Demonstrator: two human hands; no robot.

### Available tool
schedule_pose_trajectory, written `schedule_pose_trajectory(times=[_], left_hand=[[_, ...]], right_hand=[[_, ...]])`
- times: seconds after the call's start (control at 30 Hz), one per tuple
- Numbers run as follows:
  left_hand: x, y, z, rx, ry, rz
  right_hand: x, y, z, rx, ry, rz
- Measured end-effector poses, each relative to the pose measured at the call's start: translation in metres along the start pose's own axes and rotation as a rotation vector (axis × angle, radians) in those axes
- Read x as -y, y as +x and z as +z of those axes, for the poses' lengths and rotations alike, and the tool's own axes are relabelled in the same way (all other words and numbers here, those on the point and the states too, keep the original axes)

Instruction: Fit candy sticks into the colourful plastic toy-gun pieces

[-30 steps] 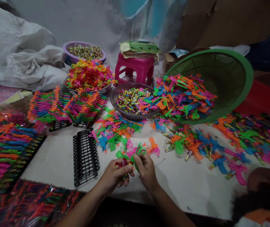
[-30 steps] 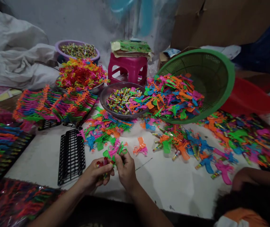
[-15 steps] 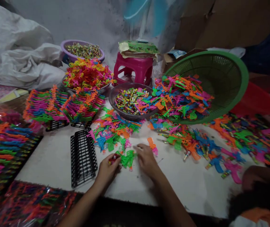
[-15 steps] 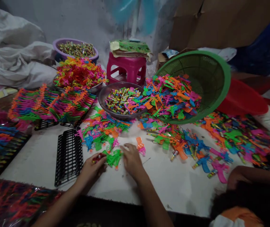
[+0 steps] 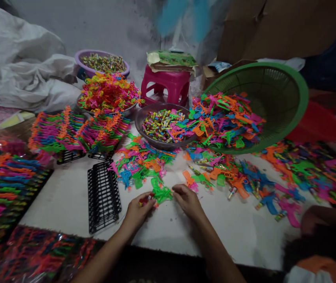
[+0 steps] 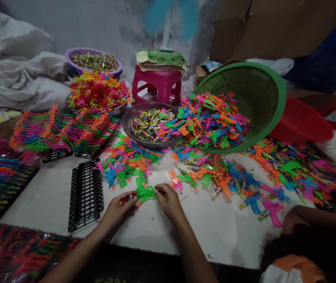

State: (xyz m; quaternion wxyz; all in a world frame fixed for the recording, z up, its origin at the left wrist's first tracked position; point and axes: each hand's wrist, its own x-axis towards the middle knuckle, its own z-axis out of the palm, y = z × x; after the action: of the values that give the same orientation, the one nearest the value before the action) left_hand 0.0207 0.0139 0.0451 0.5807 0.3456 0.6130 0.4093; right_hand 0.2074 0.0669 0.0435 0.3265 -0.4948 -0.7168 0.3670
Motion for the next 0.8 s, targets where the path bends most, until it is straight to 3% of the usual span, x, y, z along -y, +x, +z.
schedule_pose_trajectory(times=[0.13, 0.2, 0.33, 0.43, 0.53, 0.6, 0.73, 0.8], left_hand=[[0.000, 0.002, -0.001, 0.000, -0.017, -0.045], [-0.001, 0.001, -0.005, 0.007, -0.029, -0.055], [-0.005, -0.003, -0.013, -0.033, -0.074, -0.061], [-0.008, -0.004, -0.015, -0.072, -0.111, -0.061], [-0.008, -0.004, -0.012, -0.012, -0.120, -0.041], [-0.006, -0.005, -0.011, -0.008, -0.043, 0.015], [0.006, -0.009, -0.012, -0.210, 0.219, 0.218], [0.012, -0.013, -0.012, -0.233, 0.247, 0.287]], right_hand=[[0.008, 0.003, 0.001, 0.081, -0.206, -0.107], [0.014, 0.002, -0.004, 0.131, -0.145, -0.111], [0.023, -0.004, -0.019, 0.200, 0.117, -0.017], [0.027, -0.011, -0.021, 0.114, 0.177, 0.086], [0.030, -0.014, -0.013, 0.073, 0.212, 0.190], [0.032, -0.011, -0.009, 0.168, 0.185, 0.210], [0.044, 0.004, -0.021, 0.357, 0.025, 0.232], [0.056, 0.013, -0.031, 0.431, 0.022, 0.260]])
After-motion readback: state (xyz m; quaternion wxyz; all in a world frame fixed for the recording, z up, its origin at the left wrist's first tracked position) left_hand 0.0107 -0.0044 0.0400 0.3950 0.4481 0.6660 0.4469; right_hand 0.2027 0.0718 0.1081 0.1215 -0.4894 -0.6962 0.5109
